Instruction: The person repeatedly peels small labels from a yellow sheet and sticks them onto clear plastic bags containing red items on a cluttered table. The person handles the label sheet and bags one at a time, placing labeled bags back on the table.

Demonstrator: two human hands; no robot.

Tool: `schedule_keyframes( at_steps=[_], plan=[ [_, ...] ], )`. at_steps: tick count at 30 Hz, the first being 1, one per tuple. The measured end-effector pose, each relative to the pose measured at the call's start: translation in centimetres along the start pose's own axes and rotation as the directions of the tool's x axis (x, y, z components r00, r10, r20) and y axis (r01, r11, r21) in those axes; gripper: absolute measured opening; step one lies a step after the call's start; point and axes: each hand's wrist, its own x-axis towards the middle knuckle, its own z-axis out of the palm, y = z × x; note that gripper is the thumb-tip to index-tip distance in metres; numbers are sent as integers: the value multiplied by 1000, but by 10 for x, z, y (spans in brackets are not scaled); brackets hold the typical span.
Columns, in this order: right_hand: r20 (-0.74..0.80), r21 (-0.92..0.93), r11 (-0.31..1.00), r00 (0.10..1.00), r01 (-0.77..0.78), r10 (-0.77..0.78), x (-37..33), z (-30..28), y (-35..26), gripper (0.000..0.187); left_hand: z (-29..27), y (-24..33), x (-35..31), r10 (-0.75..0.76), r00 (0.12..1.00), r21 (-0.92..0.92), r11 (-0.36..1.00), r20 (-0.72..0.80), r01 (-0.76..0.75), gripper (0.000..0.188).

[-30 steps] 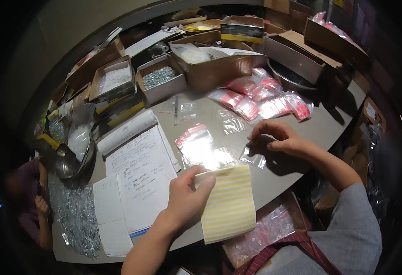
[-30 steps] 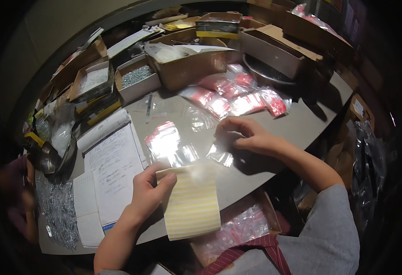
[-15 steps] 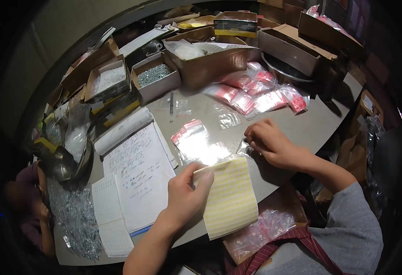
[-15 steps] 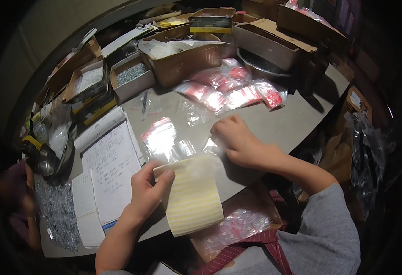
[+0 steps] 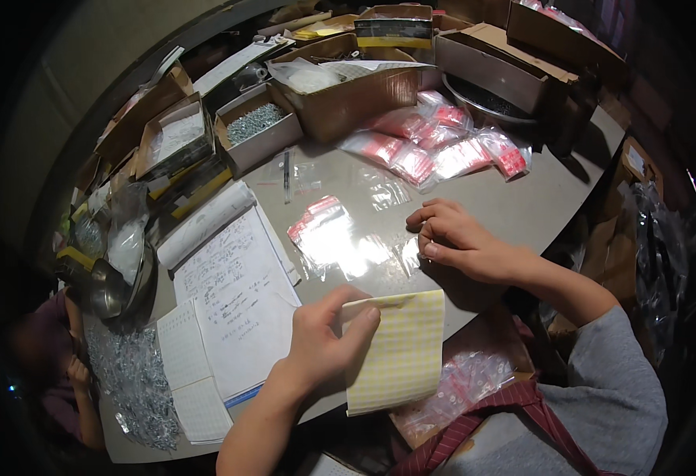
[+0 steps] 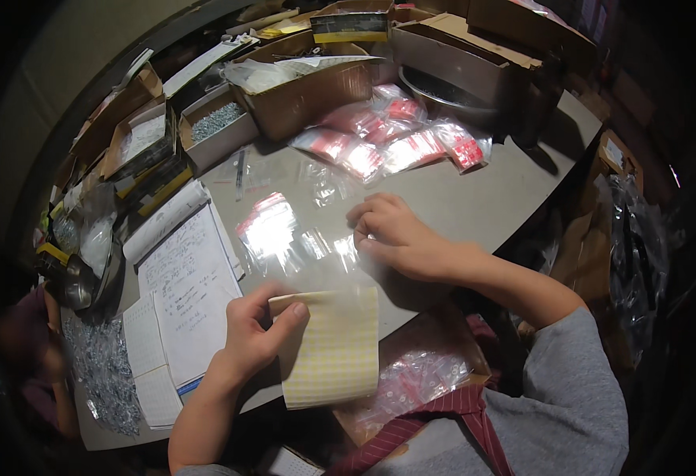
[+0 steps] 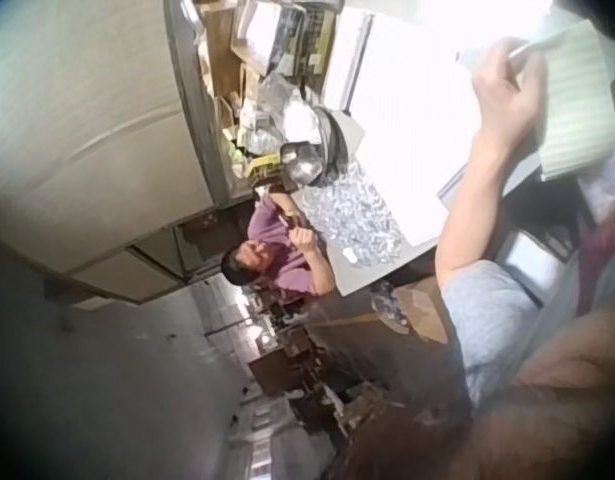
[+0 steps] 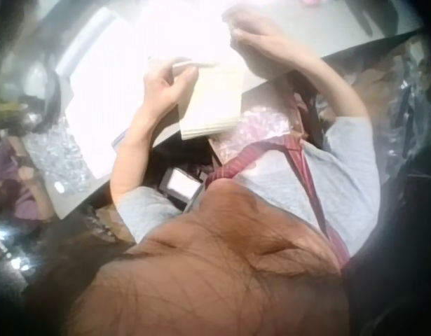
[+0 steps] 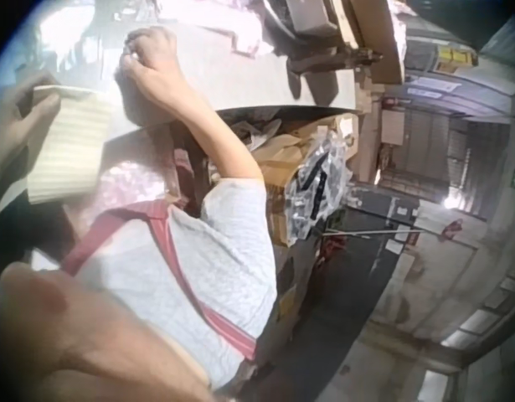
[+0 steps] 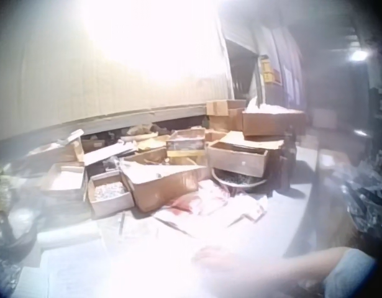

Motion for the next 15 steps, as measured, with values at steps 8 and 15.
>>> schedule_keyframes(
  at_steps=[8, 15],
  plan=[
    [-148, -323, 945, 989, -51, 2, 2, 29, 4, 20, 1, 6, -1, -2, 999, -14, 1000, -45, 2, 18],
    [397, -137, 991, 917, 12, 43, 7, -39, 0, 64, 3, 20, -2, 9, 998, -75, 997, -59, -13, 13]
  ],
)
